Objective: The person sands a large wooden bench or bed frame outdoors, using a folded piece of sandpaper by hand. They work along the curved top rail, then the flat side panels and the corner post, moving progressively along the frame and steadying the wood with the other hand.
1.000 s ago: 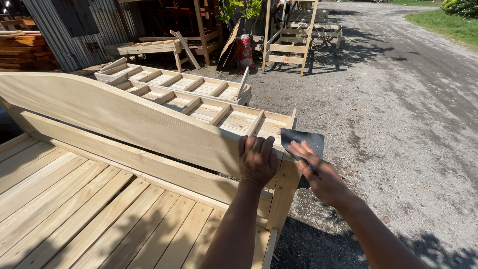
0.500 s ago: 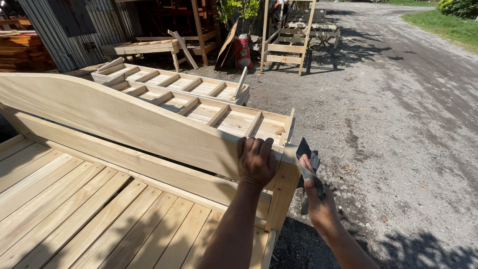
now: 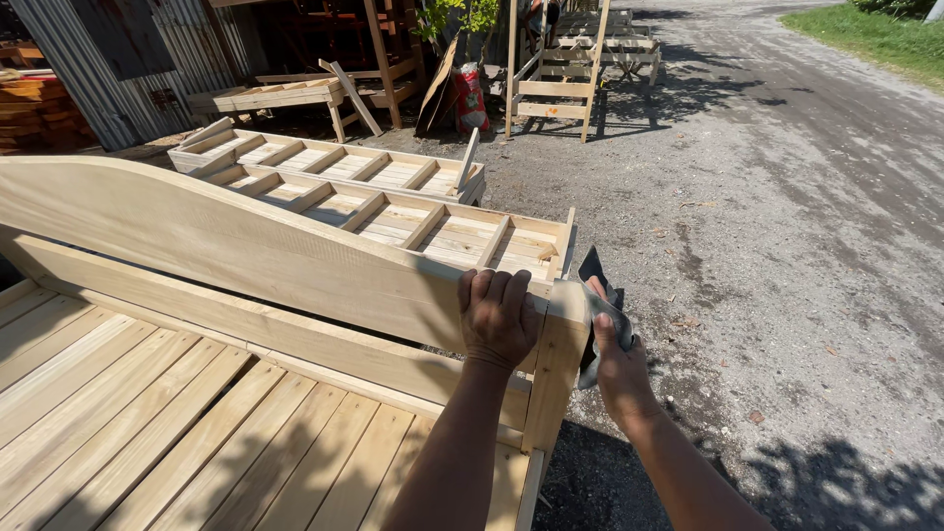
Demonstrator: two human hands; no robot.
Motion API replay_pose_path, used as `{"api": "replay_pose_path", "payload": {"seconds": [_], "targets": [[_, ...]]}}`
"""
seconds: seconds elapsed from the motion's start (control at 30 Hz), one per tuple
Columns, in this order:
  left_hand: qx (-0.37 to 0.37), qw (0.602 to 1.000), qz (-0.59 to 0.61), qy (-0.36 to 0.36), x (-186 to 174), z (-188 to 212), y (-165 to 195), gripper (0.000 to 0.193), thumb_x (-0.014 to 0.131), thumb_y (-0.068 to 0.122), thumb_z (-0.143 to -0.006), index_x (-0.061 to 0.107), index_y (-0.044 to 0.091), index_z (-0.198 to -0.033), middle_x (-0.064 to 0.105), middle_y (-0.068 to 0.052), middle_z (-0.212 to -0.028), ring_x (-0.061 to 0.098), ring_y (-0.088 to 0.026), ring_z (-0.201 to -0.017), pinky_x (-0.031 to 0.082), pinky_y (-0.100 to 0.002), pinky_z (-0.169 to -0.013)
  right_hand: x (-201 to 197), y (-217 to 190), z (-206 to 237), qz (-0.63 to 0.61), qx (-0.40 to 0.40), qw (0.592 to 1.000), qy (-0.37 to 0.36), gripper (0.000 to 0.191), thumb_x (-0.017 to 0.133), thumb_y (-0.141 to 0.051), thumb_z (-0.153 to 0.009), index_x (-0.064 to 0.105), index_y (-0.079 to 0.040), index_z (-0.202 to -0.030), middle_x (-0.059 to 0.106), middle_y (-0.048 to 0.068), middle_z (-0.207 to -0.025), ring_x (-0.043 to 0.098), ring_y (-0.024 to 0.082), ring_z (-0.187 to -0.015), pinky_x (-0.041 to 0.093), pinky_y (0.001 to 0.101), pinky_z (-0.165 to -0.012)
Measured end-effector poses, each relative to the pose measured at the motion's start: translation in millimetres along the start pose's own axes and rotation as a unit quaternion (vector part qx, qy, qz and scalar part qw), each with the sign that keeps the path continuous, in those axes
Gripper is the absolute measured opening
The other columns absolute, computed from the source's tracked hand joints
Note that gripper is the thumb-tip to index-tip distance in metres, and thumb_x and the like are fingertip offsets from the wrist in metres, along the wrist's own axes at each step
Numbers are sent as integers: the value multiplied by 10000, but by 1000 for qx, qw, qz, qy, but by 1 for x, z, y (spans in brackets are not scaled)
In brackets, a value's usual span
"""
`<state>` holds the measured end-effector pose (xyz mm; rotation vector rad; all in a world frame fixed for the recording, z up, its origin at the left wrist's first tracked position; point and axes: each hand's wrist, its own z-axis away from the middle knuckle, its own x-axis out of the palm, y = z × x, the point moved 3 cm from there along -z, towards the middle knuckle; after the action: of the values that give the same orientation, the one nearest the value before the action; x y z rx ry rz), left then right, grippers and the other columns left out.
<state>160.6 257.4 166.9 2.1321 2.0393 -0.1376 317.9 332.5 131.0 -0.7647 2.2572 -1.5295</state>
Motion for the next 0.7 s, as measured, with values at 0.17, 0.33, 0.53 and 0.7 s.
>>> {"api": "replay_pose_path", "payload": {"seconds": [0.17, 0.33, 0.53, 0.7], "targets": [[-5, 1000, 15, -13, 2, 2, -1, 254, 571, 203, -940, 656, 76, -1143, 653, -80, -964, 587, -314, -1017, 368, -507, -1074, -16, 3, -19, 8, 32, 999, -25, 621, 468, -454, -1026, 464, -154, -1570, 533, 134, -1557, 420, 283, -1476, 281, 394, -1208], [-6, 1000, 12, -4, 3, 3, -2, 274, 561, 223, -934, 656, 69, -1140, 648, -84, -961, 588, -299, -1001, 355, -520, -1087, -20, -8, -15, 155, -146, 971, -112, 545, 406, -409, -1109, 490, -67, -1525, 435, 128, -1663, 265, 234, -1579, 178, 386, -1250], [-7, 1000, 17, -7, 3, 4, -2, 271, 549, 225, -955, 660, 69, -1147, 651, -76, -959, 593, -299, -997, 353, -515, -1087, -23, -5, -34, 138, -5, 987, -82, 652, 425, -510, -1023, 442, -157, -1570, 608, 97, -1498, 497, 202, -1396, 310, 360, -1199], [-2, 1000, 22, -1, 2, 2, -3, 280, 553, 236, -946, 655, 71, -1147, 647, -78, -952, 595, -306, -996, 353, -514, -1087, -21, 2, -17, 137, -3, 989, -57, 648, 403, -499, -1086, 443, -198, -1658, 604, 123, -1569, 457, 464, -1216, 332, 580, -901]]}}
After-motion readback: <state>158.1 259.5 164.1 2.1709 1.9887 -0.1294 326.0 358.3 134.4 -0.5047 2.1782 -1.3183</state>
